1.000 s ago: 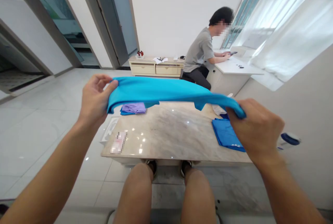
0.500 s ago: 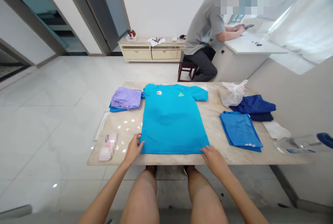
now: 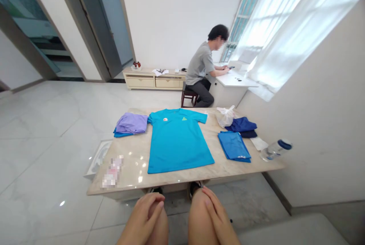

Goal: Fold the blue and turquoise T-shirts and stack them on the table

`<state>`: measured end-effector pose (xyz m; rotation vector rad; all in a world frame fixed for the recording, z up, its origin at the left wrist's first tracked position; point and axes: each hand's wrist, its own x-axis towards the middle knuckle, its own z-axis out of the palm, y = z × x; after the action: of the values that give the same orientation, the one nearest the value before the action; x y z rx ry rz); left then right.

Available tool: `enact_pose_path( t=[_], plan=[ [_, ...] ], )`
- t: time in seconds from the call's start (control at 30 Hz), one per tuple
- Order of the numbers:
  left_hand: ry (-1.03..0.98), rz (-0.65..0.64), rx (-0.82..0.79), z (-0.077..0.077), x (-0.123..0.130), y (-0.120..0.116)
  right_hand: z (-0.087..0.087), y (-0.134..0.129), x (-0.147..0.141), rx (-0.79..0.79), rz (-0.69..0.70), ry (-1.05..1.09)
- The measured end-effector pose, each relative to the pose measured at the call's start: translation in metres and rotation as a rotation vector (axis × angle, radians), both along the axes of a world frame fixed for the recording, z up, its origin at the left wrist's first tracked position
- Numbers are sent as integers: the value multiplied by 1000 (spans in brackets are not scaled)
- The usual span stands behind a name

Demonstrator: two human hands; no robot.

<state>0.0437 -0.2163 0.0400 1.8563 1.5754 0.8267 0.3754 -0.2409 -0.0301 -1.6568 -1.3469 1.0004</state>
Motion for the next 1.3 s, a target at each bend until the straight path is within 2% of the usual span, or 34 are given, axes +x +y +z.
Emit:
enact_pose_path(
  t=[0.07,0.17,0.23,0.3,0.47,0.67,0.83,0.97,1.1,1.2,1.3],
  plan=[
    [130,-6,184,-11,-2,-13,-1,-16,-21,125,-28,-124],
    [262,60,380,-30,-8,-24,-3,-26,-39,333,-80,-330],
    [295,100,440,-36,-13,-30,-2,-27,-44,421,-114,-422],
    [287,129,453,-35,-17,-33,1,-26,-44,464,-128,-459],
    [200,146,372,-23,-25,-34,10,-26,-45,495,-118,-466],
    [134,137,332,-10,-15,-43,20,-36,-45,507,-119,-447],
    [123,136,321,-10,-4,-41,17,-34,-37,505,-88,-370],
    [117,138,296,-12,0,-40,12,-31,-42,474,-67,-323],
    [63,128,219,-4,5,-42,21,-34,-48,424,-36,-265],
    [-48,93,70,4,2,-27,31,-23,-36,328,41,-172],
    [-204,85,-155,0,-15,11,25,15,-11,171,108,-76]
  ],
)
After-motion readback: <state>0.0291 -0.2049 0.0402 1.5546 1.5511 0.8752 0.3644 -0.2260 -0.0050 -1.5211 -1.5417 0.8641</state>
